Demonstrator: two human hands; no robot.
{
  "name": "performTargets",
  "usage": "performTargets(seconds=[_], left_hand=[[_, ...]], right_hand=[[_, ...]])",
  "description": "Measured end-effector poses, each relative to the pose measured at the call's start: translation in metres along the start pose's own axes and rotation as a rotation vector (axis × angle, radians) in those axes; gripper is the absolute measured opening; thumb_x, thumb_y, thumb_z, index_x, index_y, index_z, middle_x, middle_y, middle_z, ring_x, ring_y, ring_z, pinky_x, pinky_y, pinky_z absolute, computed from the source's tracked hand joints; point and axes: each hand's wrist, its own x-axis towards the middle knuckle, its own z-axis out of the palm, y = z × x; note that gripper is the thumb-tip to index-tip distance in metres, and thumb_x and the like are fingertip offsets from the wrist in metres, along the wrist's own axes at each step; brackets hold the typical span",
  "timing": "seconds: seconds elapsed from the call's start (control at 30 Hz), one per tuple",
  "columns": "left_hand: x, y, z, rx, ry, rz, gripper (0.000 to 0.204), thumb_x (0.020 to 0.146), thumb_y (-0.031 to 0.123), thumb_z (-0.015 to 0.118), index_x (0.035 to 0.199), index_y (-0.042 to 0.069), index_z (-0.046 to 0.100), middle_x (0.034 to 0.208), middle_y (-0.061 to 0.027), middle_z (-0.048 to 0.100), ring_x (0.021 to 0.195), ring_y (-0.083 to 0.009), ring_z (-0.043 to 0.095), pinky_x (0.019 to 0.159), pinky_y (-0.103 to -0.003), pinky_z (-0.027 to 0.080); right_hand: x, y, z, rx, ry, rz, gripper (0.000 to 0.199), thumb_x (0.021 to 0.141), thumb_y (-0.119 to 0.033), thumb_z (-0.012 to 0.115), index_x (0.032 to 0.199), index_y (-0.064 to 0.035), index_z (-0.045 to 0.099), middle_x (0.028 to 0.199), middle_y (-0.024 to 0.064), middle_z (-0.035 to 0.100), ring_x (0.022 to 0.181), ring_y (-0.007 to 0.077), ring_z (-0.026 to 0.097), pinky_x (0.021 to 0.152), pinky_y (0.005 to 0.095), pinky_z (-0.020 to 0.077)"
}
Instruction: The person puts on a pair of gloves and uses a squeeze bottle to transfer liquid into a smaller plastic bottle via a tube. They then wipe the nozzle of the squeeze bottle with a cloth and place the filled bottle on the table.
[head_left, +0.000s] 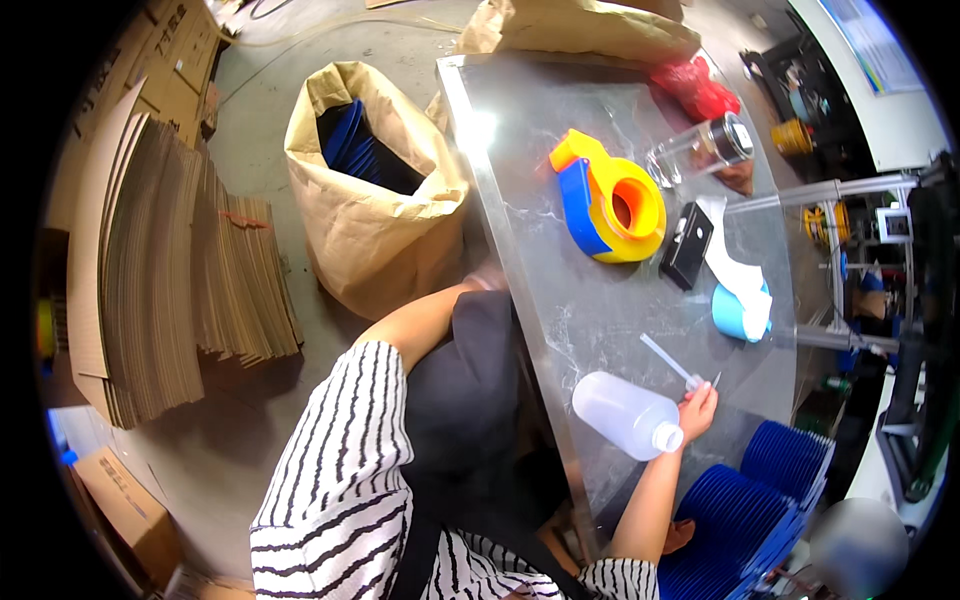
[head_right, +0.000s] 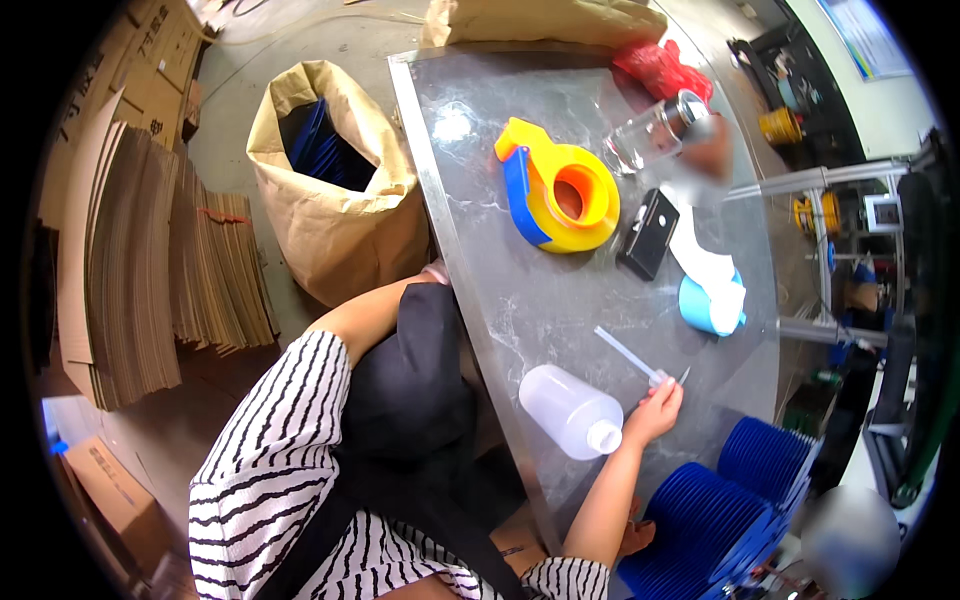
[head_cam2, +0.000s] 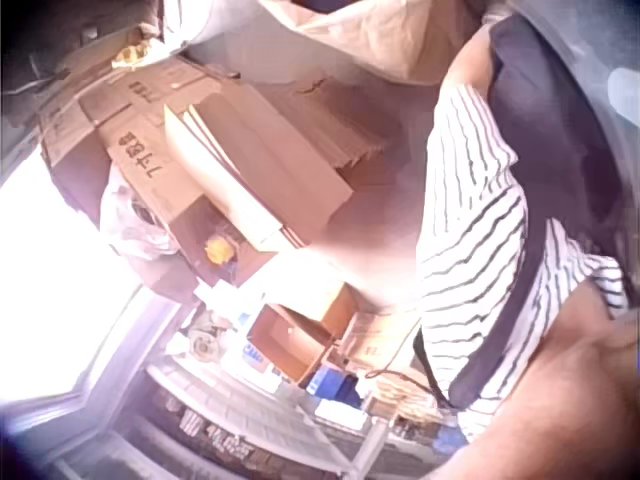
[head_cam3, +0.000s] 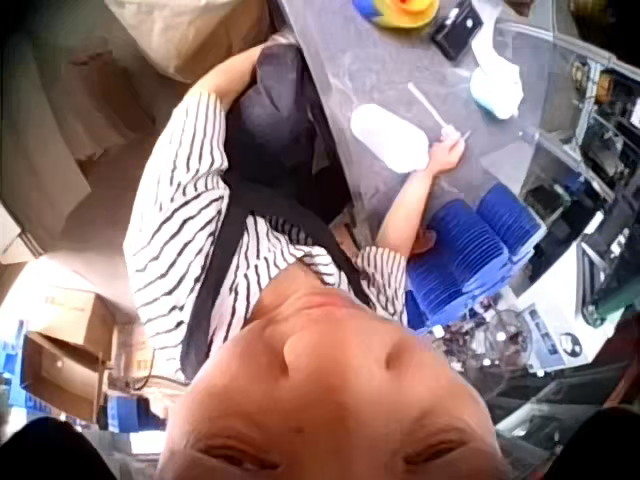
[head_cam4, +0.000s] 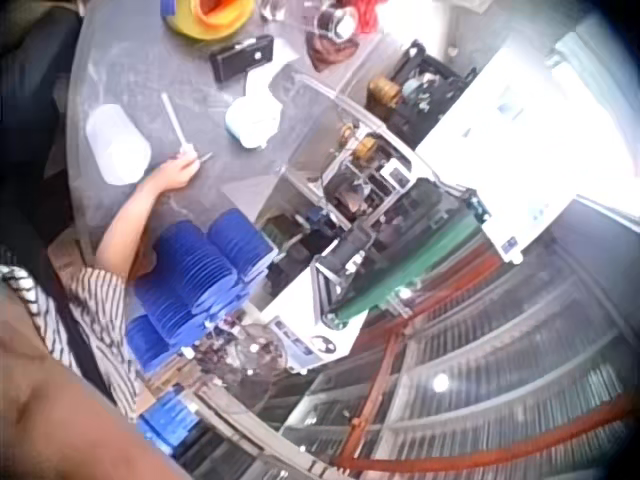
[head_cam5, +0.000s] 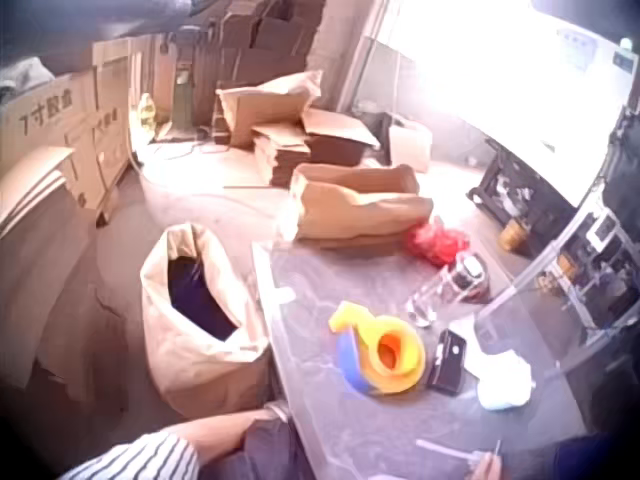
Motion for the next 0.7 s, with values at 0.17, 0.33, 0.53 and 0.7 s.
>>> performTargets(seconds=[0.17,0.33,0.53,0.7], left_hand=[[0.018,-0.009,-0.015,0.318,-0.026,0.086,0.034,0.093,0.029,0.055,0.115,0.006,0.067,0.119,-0.016,0.065,0.109,-0.0307,0.06,0.094,-0.038,0.047],[0.014,0.007,-0.02,0.376,-0.033,0.034,0.032,0.092,0.025,0.054,0.114,0.006,0.068,0.119,-0.0152,0.066,0.11,-0.0305,0.06,0.095,-0.037,0.046],[0.01,-0.007,-0.032,0.493,-0.008,0.037,0.034,0.092,0.023,0.057,0.121,0.006,0.063,0.118,-0.0148,0.066,0.108,-0.03,0.061,0.095,-0.036,0.046],[-0.002,-0.031,-0.053,0.656,0.109,0.153,0.038,0.091,0.021,0.062,0.126,0.007,0.059,0.116,-0.0152,0.066,0.106,-0.0301,0.062,0.095,-0.035,0.047]], right_hand=[[0.003,0.0,0.002,0.011,-0.017,-0.003,0.029,0.1,-0.029,0.052,0.095,-0.0051,0.066,0.067,-0.0014,0.055,0.05,0.0048,0.042,0.045,0.0223,0.0343],[-0.001,-0.003,0.002,0.063,-0.018,0.028,0.029,0.101,-0.029,0.051,0.094,-0.0051,0.065,0.068,-0.0028,0.053,0.052,0.0029,0.04,0.045,0.0207,0.0323],[-0.006,-0.008,0.002,0.103,-0.047,0.048,0.025,0.101,-0.027,0.052,0.096,-0.0054,0.064,0.072,-0.0029,0.054,0.056,0.0027,0.04,0.049,0.02,0.033],[-0.006,-0.004,0.004,0.276,-0.002,0.099,0.02,0.099,-0.022,0.056,0.107,-0.0056,0.064,0.08,-0.0007,0.059,0.057,0.0046,0.043,0.049,0.0201,0.0356]])
